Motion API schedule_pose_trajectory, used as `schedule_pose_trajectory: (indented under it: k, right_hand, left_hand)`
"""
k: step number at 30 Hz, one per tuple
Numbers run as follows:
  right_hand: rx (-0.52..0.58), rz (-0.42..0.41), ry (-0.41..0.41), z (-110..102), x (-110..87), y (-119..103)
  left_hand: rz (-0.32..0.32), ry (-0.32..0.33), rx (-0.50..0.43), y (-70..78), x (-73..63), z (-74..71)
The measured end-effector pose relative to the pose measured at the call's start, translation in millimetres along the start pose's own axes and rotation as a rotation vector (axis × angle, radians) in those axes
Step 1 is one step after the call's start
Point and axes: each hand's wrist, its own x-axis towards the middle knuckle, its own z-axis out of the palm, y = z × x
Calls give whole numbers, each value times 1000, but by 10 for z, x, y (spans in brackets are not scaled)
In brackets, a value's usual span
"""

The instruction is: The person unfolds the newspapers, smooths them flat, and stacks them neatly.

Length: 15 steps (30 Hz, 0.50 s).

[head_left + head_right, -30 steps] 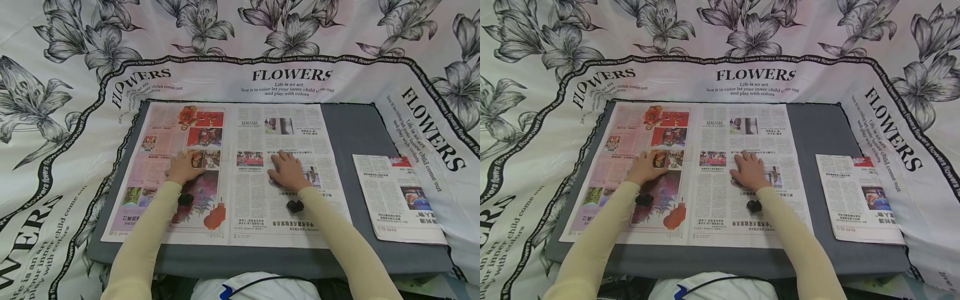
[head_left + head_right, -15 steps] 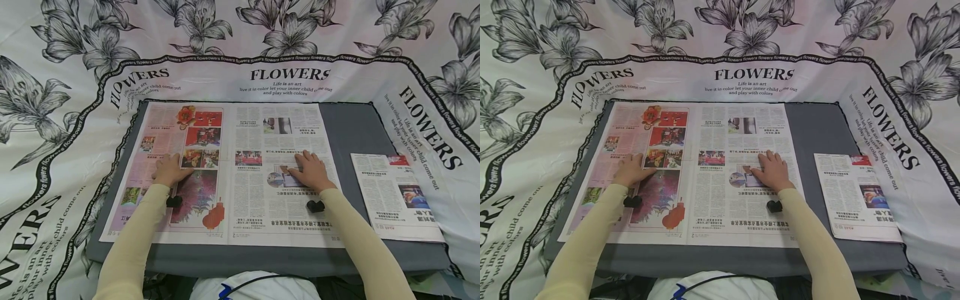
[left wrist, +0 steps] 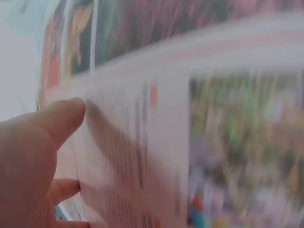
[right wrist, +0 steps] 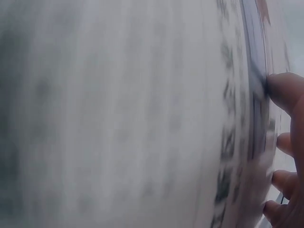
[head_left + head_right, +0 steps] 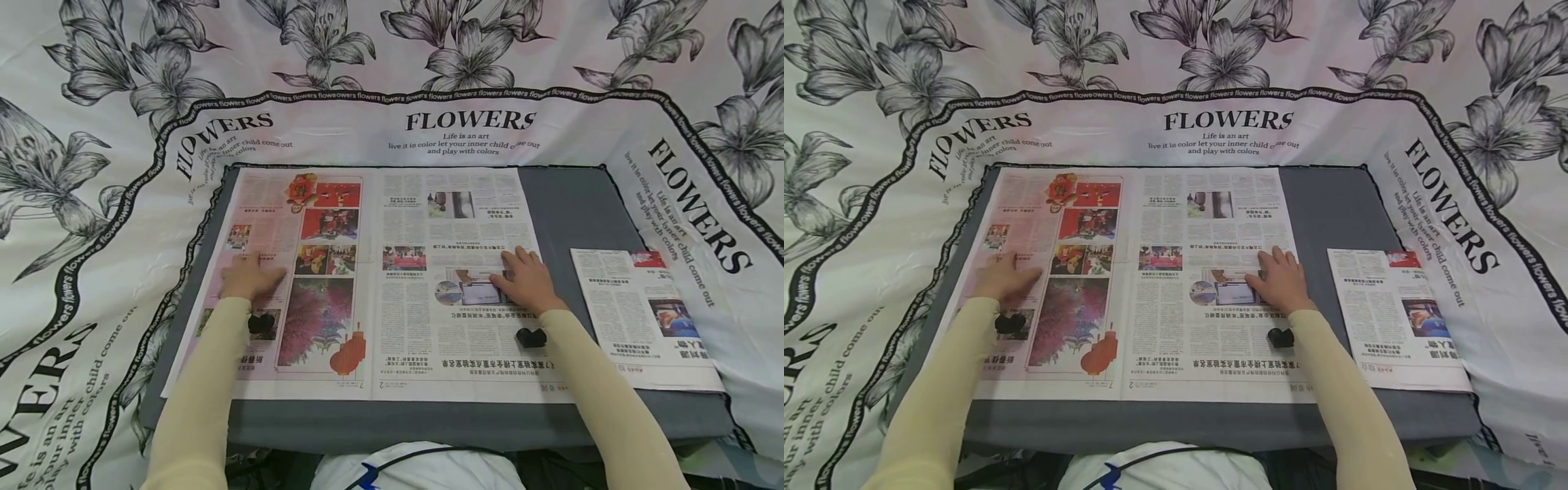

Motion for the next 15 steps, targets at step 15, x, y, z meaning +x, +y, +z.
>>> schedule_pose_trajectory:
  k: [15]
  right_hand:
    - [30,83,19,-38,-108,229]
  left_hand:
    - [-91,4,-67,-302,0,-163]
